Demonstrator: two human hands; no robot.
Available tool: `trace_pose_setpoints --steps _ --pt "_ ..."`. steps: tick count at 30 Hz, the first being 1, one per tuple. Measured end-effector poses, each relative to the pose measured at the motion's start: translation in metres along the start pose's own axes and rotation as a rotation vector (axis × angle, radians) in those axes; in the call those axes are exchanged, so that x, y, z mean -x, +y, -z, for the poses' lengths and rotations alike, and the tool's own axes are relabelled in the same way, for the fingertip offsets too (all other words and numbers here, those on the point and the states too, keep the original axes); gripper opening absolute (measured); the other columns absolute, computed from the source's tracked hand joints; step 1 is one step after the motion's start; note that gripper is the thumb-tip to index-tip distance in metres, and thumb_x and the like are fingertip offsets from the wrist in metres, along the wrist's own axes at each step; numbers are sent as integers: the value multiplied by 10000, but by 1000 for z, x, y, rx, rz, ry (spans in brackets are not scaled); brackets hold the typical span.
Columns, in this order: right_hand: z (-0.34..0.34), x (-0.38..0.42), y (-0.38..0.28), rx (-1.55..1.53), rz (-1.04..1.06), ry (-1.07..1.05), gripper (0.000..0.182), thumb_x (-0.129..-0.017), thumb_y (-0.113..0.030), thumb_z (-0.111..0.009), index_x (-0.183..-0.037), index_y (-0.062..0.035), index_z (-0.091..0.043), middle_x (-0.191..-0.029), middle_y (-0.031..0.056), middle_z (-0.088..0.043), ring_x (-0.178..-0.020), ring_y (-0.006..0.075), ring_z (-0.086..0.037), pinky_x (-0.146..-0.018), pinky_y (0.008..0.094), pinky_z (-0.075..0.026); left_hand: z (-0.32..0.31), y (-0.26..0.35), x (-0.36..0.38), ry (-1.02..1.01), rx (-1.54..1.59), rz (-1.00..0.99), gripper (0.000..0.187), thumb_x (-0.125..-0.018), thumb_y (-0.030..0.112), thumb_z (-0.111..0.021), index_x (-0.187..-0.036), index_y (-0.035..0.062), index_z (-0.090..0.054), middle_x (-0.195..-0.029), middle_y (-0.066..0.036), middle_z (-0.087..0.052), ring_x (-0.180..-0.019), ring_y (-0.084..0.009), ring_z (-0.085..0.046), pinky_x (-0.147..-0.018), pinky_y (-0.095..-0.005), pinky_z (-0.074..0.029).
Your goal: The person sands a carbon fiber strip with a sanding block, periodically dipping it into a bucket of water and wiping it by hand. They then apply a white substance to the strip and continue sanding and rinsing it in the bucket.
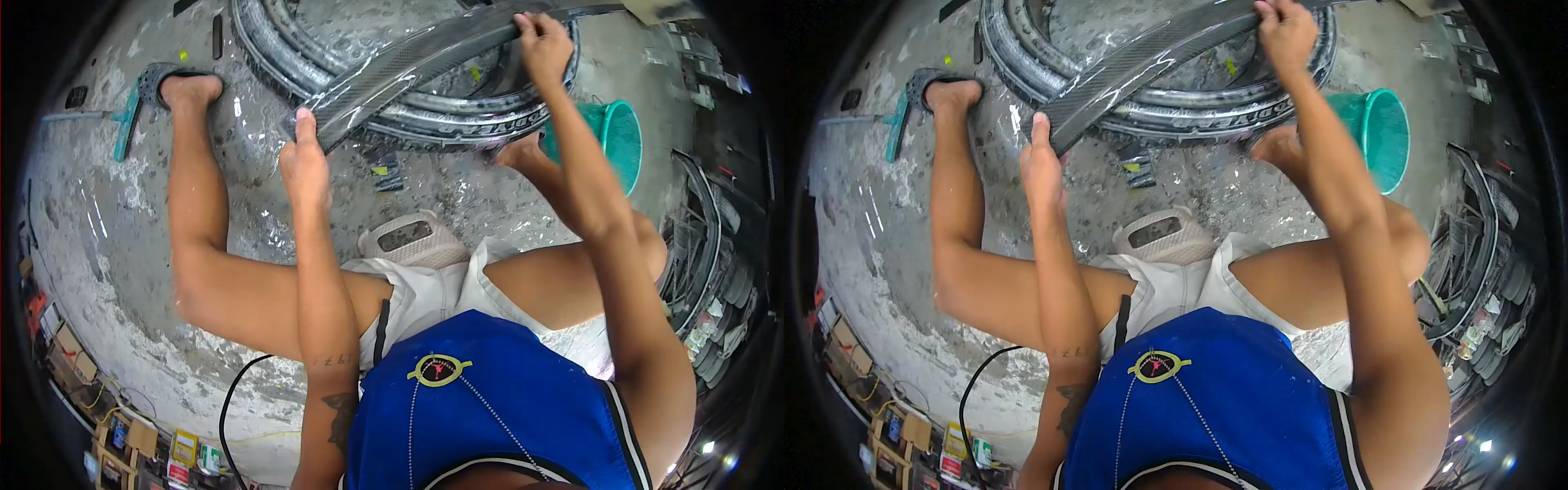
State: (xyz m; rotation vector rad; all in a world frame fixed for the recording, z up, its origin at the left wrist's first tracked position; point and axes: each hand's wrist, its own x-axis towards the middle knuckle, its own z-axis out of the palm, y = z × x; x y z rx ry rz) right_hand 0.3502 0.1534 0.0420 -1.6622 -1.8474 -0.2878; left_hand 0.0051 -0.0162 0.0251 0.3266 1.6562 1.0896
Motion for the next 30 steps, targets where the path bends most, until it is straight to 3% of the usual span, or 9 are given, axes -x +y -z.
trace_pose_setpoints --steps 2,4,7,10,13,18,21,25,30 --pt "-4 23 -49 -107 73 -3 84 -795 -74 -705 -835 -114 -768 -853 66 -747 -788 274 -672 -683 460 -501 -1 0 0 -20 22 -27 636 -995 522 -596 -1040 -104 -699 -1009 -142 -701 -877 -204 -618 -829 -343 -500" --pt "-5 57 -97 -348 411 7 247 -718 65 -702 -839 -140 -768 -895 46 -743 -833 248 -668 -771 356 -543 0 -7 -6 -35 34 -41 651 -1002 521 -587 -1084 -117 -685 -1045 -155 -706 -914 -213 -625 -860 -342 -493" --pt "13 52 -95 -345 492 -169 236 -726 66 -705 -857 -121 -763 -903 34 -744 -811 242 -663 -766 344 -550 4 1 -2 -28 -75 11 648 -1002 528 -586 -1080 -107 -691 -1043 -142 -707 -920 -211 -624 -874 -347 -488" --pt "10 -1 -18 -116 79 -69 53 -818 -87 -736 -847 -103 -778 -886 105 -752 -780 328 -674 -760 413 -554 5 2 -1 -38 -83 10 647 -1005 527 -582 -1079 -105 -693 -1045 -138 -708 -923 -215 -622 -895 -354 -480" --pt "-8 -24 40 89 -74 81 179 -835 -223 -763 -775 -56 -741 -803 143 -716 -783 372 -668 -722 452 -531 0 1 2 -78 -1 -54 632 -1022 502 -566 -1103 -112 -692 -1049 -135 -714 -925 -211 -626 -911 -352 -475" --pt "9 38 -72 -230 348 -47 70 -781 -32 -769 -794 -70 -711 -847 109 -707 -783 302 -637 -697 411 -526 4 -4 -4 -43 -12 -19 626 -1026 495 -563 -1108 -112 -696 -1048 -137 -721 -923 -207 -641 -895 -338 -488" --pt "3 16 -30 -157 477 -94 86 -815 -38 -734 -857 -112 -750 -869 77 -715 -776 273 -631 -709 368 -530 3 -2 1 -21 -59 28 618 -1026 493 -566 -1110 -106 -692 -1078 -138 -719 -940 -205 -650 -899 -333 -488" --pt "-15 -66 84 103 -165 11 263 -890 -294 -726 -830 -39 -744 -850 193 -714 -786 429 -667 -760 518 -526 4 0 0 -47 -38 -4 622 -1029 490 -557 -1146 -109 -675 -1105 -142 -716 -973 -209 -652 -922 -332 -480" --pt "-15 -45 23 206 63 -151 152 -859 -198 -743 -824 -51 -749 -852 188 -719 -836 396 -676 -785 486 -546 7 -15 -11 -58 -25 -6 581 -1014 529 -562 -1184 -9 -701 -1131 -76 -716 -1022 -177 -648 -883 -345 -483"
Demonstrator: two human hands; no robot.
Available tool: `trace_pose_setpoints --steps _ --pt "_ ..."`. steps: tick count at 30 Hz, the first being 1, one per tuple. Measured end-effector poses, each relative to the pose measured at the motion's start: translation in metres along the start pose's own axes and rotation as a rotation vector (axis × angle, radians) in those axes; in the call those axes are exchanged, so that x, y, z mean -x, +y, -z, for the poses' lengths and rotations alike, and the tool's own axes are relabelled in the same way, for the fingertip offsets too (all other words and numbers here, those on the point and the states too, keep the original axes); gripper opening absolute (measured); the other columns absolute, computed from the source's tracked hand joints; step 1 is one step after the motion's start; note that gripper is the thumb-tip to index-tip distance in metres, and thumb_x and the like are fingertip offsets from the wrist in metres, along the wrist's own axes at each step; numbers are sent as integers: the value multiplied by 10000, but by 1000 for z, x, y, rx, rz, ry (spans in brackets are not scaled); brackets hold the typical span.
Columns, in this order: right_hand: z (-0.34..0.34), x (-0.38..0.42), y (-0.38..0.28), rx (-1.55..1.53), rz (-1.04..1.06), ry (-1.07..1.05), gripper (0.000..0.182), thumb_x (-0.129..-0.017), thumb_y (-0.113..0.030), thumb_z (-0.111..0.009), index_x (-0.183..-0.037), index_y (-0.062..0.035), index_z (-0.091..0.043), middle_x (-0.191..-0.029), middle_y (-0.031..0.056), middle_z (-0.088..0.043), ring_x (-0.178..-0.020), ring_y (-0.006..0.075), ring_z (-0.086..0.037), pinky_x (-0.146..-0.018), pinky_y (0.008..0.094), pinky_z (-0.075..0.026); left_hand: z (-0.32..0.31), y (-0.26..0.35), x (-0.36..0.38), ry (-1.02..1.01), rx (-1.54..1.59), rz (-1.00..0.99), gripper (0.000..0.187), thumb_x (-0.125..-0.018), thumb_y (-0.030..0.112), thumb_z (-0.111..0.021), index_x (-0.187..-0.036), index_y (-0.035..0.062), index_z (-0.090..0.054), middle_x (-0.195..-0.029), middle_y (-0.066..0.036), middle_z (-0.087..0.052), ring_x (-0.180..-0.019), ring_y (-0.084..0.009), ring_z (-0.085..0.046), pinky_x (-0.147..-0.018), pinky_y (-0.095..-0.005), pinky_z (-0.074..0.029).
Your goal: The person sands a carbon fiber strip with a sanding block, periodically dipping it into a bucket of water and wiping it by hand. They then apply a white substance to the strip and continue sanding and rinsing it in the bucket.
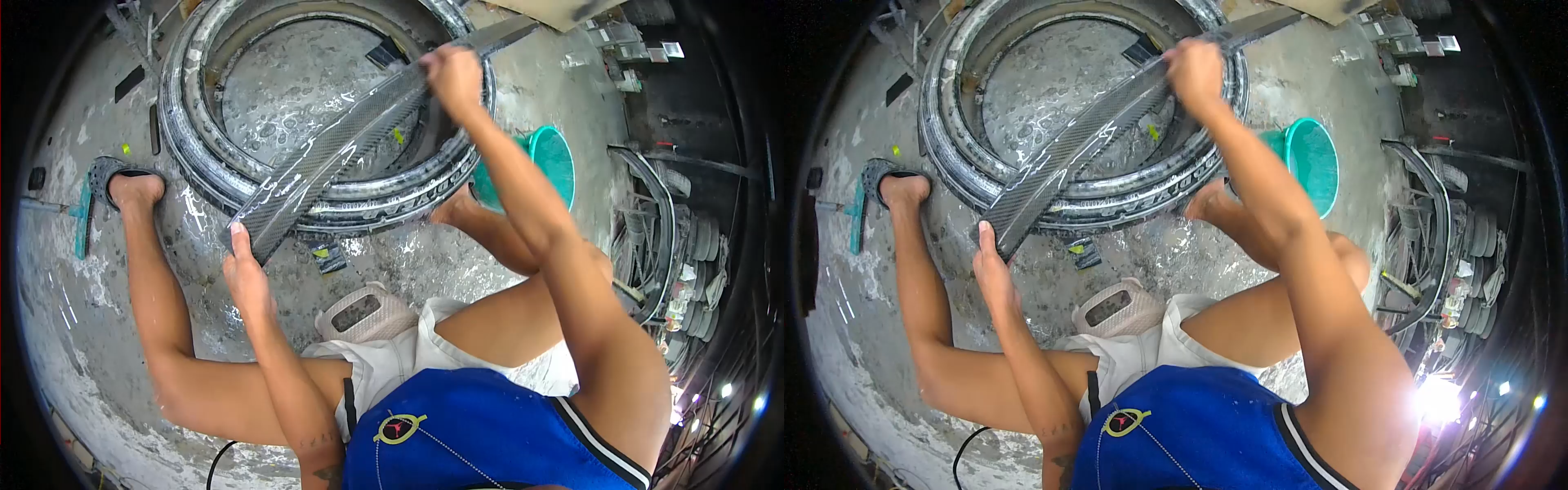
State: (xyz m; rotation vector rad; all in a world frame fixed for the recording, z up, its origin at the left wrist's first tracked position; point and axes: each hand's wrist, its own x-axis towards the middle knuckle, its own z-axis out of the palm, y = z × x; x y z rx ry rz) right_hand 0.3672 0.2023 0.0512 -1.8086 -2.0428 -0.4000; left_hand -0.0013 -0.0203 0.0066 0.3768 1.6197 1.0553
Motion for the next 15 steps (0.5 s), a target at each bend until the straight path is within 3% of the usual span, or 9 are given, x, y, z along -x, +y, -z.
trace_pose_setpoints --steps 3,5,6,7,9,11,13,15 --pt "41 42 -83 -295 401 -214 23 -844 -87 -750 -837 -66 -743 -833 155 -712 -844 362 -665 -768 457 -552 -2 1 2 12 31 1 581 -1019 519 -558 -1168 -23 -706 -1114 -85 -720 -993 -177 -658 -875 -323 -482" --pt "43 39 -67 -381 520 -257 52 -818 -55 -762 -862 -63 -737 -815 143 -708 -829 353 -666 -774 459 -553 -4 7 6 -1 24 9 583 -1021 518 -557 -1162 -28 -706 -1103 -86 -721 -979 -173 -655 -867 -317 -481" --pt "38 25 -39 -254 523 -225 54 -858 -80 -736 -909 -62 -746 -856 145 -732 -862 355 -683 -791 454 -557 -4 9 9 -15 25 3 585 -1023 516 -555 -1157 -34 -706 -1091 -87 -722 -965 -168 -652 -859 -310 -480" --pt "30 9 -12 -190 260 -265 131 -793 -71 -660 -885 -80 -752 -922 118 -760 -931 345 -688 -829 445 -561 -2 9 9 -2 23 -1 585 -1023 516 -555 -1157 -34 -706 -1091 -87 -722 -965 -168 -652 -859 -310 -480" --pt "16 -33 49 23 30 -313 126 -804 -95 -662 -891 -78 -753 -877 168 -752 -864 349 -729 -783 499 -573 -1 5 5 15 -73 -17 598 -1024 515 -554 -1143 -50 -707 -1072 -90 -721 -934 -165 -641 -854 -308 -478" --pt "17 -33 33 71 37 -310 104 -800 -94 -690 -874 -79 -761 -870 162 -747 -877 351 -716 -788 471 -573 2 4 4 28 -104 -2 605 -1025 513 -553 -1138 -62 -706 -1056 -85 -720 -912 -164 -632 -851 -312 -476" --pt "10 10 -18 -108 294 -195 124 -828 -90 -720 -942 -98 -768 -909 140 -750 -822 350 -701 -779 436 -569 -1 5 6 43 -118 -18 610 -1027 507 -552 -1138 -71 -708 -1060 -85 -720 -925 -166 -636 -857 -307 -472" --pt "37 48 -99 -397 552 -201 209 -767 -26 -725 -960 -100 -757 -927 86 -748 -850 328 -678 -815 406 -560 -6 5 6 30 -52 -33 611 -1028 507 -549 -1141 -72 -711 -1055 -85 -719 -925 -167 -633 -855 -305 -471"
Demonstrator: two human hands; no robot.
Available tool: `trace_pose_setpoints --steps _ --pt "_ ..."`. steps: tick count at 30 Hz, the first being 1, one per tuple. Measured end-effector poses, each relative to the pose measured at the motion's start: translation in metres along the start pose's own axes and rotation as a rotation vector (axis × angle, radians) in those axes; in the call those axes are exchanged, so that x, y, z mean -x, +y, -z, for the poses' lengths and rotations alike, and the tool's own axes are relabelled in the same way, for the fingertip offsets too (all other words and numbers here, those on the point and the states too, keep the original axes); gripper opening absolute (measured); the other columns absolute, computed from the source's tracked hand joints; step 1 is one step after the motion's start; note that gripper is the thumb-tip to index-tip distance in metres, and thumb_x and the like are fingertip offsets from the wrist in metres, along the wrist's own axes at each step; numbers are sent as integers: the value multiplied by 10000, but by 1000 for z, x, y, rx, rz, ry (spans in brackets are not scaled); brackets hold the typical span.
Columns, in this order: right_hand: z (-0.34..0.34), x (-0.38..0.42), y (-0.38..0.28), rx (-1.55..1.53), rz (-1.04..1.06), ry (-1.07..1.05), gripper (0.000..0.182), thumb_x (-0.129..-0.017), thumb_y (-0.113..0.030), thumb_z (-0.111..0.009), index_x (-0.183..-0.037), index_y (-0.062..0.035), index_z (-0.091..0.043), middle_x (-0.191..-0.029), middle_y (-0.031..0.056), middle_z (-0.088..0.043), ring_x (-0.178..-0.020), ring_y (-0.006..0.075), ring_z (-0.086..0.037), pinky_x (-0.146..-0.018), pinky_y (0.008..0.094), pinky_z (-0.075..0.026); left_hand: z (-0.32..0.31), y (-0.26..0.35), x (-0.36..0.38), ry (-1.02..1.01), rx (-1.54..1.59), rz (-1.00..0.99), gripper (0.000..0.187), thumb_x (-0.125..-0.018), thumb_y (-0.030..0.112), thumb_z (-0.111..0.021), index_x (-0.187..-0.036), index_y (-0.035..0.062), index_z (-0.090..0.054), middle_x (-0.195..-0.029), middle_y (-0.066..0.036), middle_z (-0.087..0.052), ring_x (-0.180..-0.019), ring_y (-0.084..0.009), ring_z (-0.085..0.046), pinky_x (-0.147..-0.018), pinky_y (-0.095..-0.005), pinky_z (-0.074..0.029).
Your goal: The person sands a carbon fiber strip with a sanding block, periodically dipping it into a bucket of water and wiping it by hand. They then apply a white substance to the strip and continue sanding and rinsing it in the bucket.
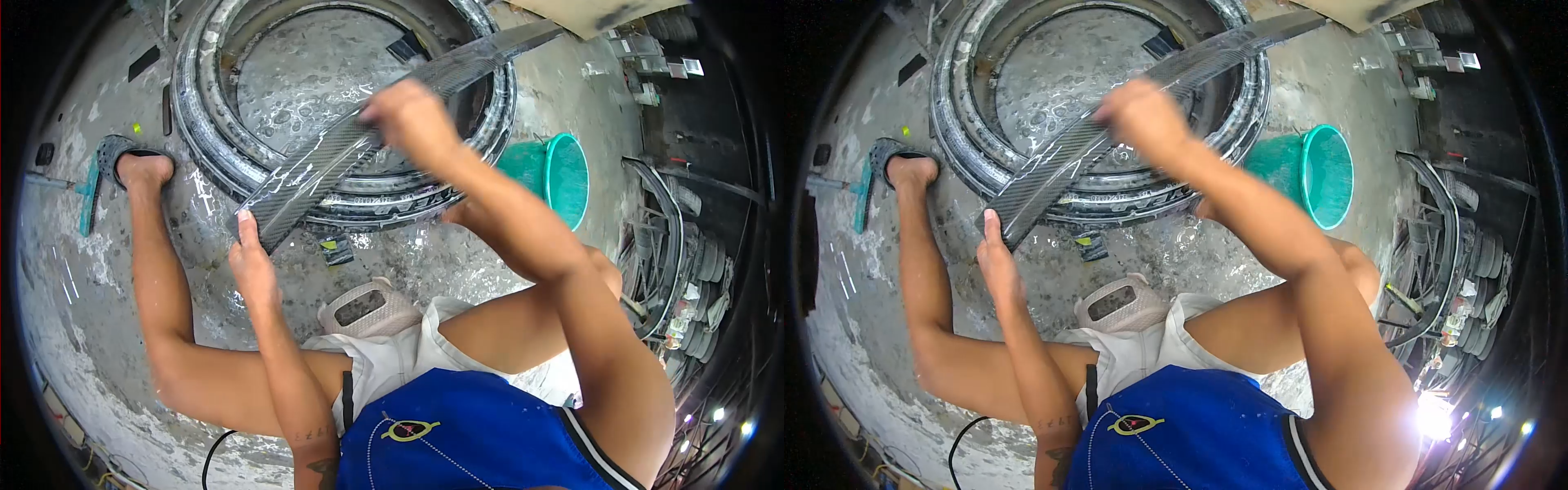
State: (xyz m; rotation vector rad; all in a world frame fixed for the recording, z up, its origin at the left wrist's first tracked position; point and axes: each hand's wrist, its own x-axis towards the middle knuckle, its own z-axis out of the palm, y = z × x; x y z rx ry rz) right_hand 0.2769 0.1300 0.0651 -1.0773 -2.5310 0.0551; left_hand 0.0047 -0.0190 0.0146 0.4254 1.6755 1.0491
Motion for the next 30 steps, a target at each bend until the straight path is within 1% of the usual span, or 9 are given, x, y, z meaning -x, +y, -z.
trace_pose_setpoints --steps 2,5,9,16,20,24,26,28,30 --pt "-6 -5 -41 -124 9 -136 215 -782 -36 -713 -988 -89 -744 -939 62 -737 -893 305 -664 -841 398 -552 1 0 1 7 52 -4 612 -1030 506 -547 -1143 -72 -713 -1050 -85 -719 -924 -167 -631 -853 -303 -470" --pt "4 5 31 -167 110 -50 196 -830 18 -678 -966 -106 -747 -1011 68 -759 -923 292 -687 -857 384 -561 5 3 3 -17 -96 -109 708 -1018 572 -514 -982 -106 -714 -913 -124 -705 -840 -192 -586 -839 -346 -467" --pt "25 16 106 137 -298 30 146 -930 -156 -691 -1036 -95 -771 -1001 119 -756 -960 304 -699 -867 392 -553 5 -9 -8 26 -91 -65 697 -997 586 -550 -848 -81 -686 -765 -77 -628 -750 -178 -520 -730 -368 -451" --pt "-44 -9 -126 -466 157 22 191 -821 -105 -781 -1005 -112 -730 -1040 37 -737 -986 252 -674 -872 377 -534 3 -10 -10 -4 60 -54 659 -987 558 -575 -876 -77 -712 -796 -101 -657 -752 -183 -573 -743 -356 -486" --pt "-13 1 -63 -487 154 -117 170 -847 -140 -782 -1008 -88 -760 -1106 62 -737 -1022 238 -676 -916 367 -537 5 10 5 -7 -13 -47 645 -982 551 -588 -877 -75 -705 -792 -101 -657 -734 -176 -579 -718 -348 -501" --pt "14 29 59 -390 -205 -69 154 -831 -106 -786 -980 -75 -768 -1101 53 -749 -1020 235 -676 -915 359 -542 6 5 0 -17 -15 -45 624 -985 534 -594 -870 -69 -705 -814 -103 -687 -732 -170 -618 -697 -338 -516" --pt "12 13 7 -479 -197 -55 163 -791 -78 -819 -949 -49 -791 -1047 87 -768 -977 243 -707 -902 368 -547 5 7 0 -14 1 -39 605 -994 515 -592 -867 -63 -715 -825 -101 -702 -739 -166 -630 -691 -322 -510" --pt "3 -15 -61 -448 130 -102 131 -779 -108 -829 -897 -67 -790 -985 92 -776 -904 250 -712 -828 363 -545 3 9 1 -23 23 -55 597 -1000 509 -585 -874 -57 -723 -829 -97 -707 -737 -163 -627 -696 -321 -505" --pt "-34 -17 -104 -616 233 -92 171 -833 -173 -789 -978 -83 -777 -1027 67 -754 -1017 249 -686 -913 383 -547 0 11 2 -49 40 -73 589 -1007 503 -578 -882 -51 -731 -833 -93 -711 -736 -161 -625 -700 -319 -500"
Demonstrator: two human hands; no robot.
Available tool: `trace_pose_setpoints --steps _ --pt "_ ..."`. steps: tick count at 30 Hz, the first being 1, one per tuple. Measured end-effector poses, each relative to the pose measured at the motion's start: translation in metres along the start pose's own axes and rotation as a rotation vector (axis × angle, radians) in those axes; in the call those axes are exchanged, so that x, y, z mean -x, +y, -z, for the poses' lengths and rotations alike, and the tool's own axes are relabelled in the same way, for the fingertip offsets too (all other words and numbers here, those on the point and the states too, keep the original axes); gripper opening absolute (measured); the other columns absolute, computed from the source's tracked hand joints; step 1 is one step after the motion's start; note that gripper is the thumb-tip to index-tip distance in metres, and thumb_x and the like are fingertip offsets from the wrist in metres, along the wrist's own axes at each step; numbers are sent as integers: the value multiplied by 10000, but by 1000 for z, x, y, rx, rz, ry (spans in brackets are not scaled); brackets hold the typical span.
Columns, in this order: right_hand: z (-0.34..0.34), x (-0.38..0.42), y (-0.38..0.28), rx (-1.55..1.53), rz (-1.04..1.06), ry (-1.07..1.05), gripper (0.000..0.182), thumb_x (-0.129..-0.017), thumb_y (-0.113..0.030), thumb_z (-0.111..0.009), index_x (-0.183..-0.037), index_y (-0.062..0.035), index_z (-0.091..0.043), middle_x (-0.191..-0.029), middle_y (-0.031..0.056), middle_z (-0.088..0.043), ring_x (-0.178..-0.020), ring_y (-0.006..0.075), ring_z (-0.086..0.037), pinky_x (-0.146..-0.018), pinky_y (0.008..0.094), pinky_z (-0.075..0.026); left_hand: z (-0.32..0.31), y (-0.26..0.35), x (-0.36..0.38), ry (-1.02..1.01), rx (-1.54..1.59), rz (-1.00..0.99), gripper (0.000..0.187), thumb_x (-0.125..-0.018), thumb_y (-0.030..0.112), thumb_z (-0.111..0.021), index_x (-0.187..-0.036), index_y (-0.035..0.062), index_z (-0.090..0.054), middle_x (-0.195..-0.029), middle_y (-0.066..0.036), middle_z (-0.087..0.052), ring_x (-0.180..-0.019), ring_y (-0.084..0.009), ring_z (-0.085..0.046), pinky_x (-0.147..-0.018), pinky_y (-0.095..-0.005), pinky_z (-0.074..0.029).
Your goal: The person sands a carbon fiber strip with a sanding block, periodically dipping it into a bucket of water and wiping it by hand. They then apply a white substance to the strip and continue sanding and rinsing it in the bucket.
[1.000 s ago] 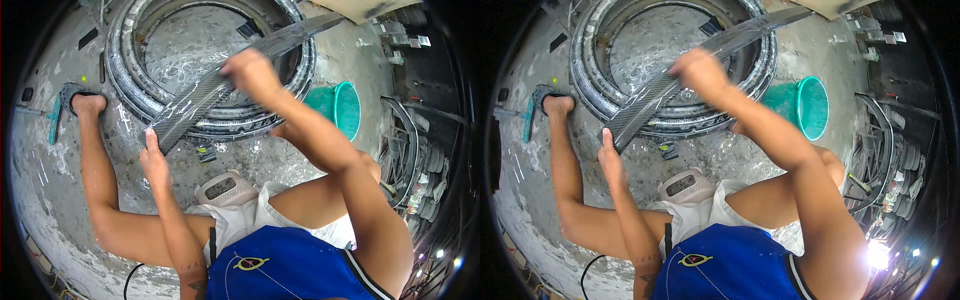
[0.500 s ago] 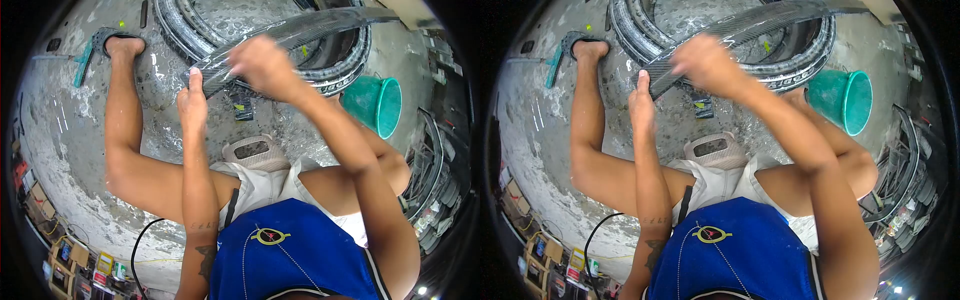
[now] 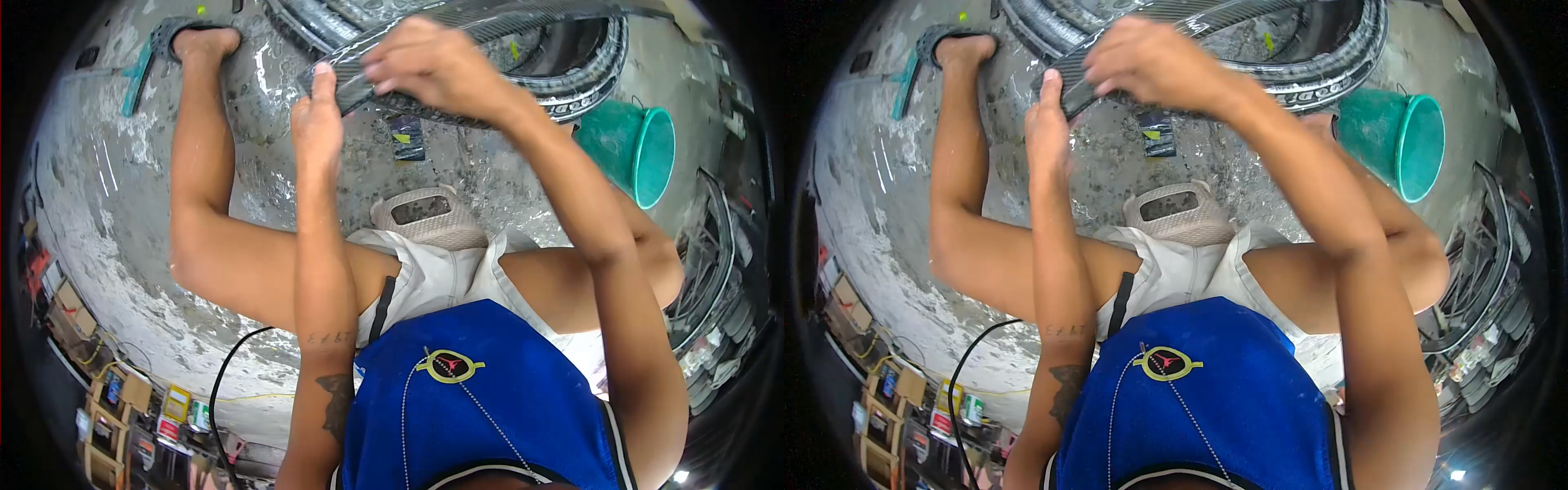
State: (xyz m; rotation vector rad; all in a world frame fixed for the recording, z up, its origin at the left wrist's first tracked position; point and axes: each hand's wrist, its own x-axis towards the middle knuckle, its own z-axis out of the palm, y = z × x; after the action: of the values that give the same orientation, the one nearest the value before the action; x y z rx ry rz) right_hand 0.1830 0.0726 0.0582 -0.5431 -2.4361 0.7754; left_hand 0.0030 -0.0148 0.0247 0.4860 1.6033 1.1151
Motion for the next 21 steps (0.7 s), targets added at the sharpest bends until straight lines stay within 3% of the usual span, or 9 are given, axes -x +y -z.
trace_pose_setpoints --steps 7,10,11,13,15,18,19,20,21 --pt "94 54 41 138 -264 53 146 -783 -78 -827 -917 -47 -778 -992 100 -773 -911 238 -712 -822 344 -553 11 -19 -13 -7 -95 -18 626 -1002 530 -564 -885 -65 -720 -838 -94 -696 -769 -167 -601 -721 -337 -480" --pt "76 57 45 203 -239 122 154 -792 -53 -821 -940 -55 -780 -1037 105 -763 -936 239 -702 -826 340 -558 9 -23 -15 32 -64 -17 623 -1003 536 -563 -886 -54 -725 -826 -87 -690 -753 -165 -586 -710 -336 -473" --pt "46 54 42 -36 -413 66 166 -863 -152 -763 -1008 -73 -778 -1060 91 -752 -1006 238 -707 -876 364 -565 8 -18 -11 23 -75 -21 623 -1003 536 -563 -886 -54 -725 -826 -87 -690 -753 -165 -586 -710 -336 -473" --pt "-2 13 5 112 -49 98 122 -863 -114 -745 -973 -65 -763 -1025 75 -752 -1010 250 -681 -923 402 -535 6 -1 -1 -20 -80 54 540 -1025 504 -544 -1126 0 -711 -1046 -77 -710 -927 -150 -634 -814 -310 -499" --pt "-20 -6 -6 -38 47 -6 192 -827 -99 -774 -1015 -62 -761 -1052 72 -745 -1017 256 -666 -906 380 -530 2 1 -1 -19 -75 19 555 -1036 498 -525 -1031 -20 -723 -948 -75 -705 -845 -156 -610 -779 -316 -483" --pt "22 16 23 -1 43 -37 216 -857 -151 -755 -1030 -24 -732 -1025 87 -727 -1008 281 -658 -915 397 -519 6 8 3 -59 -110 16 585 -1059 478 -487 -956 -41 -736 -876 -72 -703 -777 -163 -587 -759 -327 -467" --pt "45 37 41 -70 -151 -25 218 -908 -153 -727 -1090 -34 -746 -1098 90 -743 -1013 244 -685 -934 343 -524 8 10 3 -86 -121 25 546 -1045 502 -505 -1079 -2 -714 -1004 -60 -693 -886 -144 -595 -802 -318 -470" --pt "88 46 47 129 -74 35 165 -801 -117 -825 -957 -78 -791 -1013 89 -763 -935 244 -700 -834 365 -549 10 8 3 -109 -129 37 543 -1031 525 -523 -1202 37 -691 -1132 -48 -682 -996 -126 -602 -845 -310 -473" --pt "129 67 50 391 -270 -45 195 -806 -178 -826 -979 -94 -799 -995 84 -760 -938 248 -698 -831 380 -538 16 -2 -8 -95 -207 58 587 -1044 539 -484 -1228 16 -678 -1151 -67 -677 -997 -163 -607 -871 -331 -476"
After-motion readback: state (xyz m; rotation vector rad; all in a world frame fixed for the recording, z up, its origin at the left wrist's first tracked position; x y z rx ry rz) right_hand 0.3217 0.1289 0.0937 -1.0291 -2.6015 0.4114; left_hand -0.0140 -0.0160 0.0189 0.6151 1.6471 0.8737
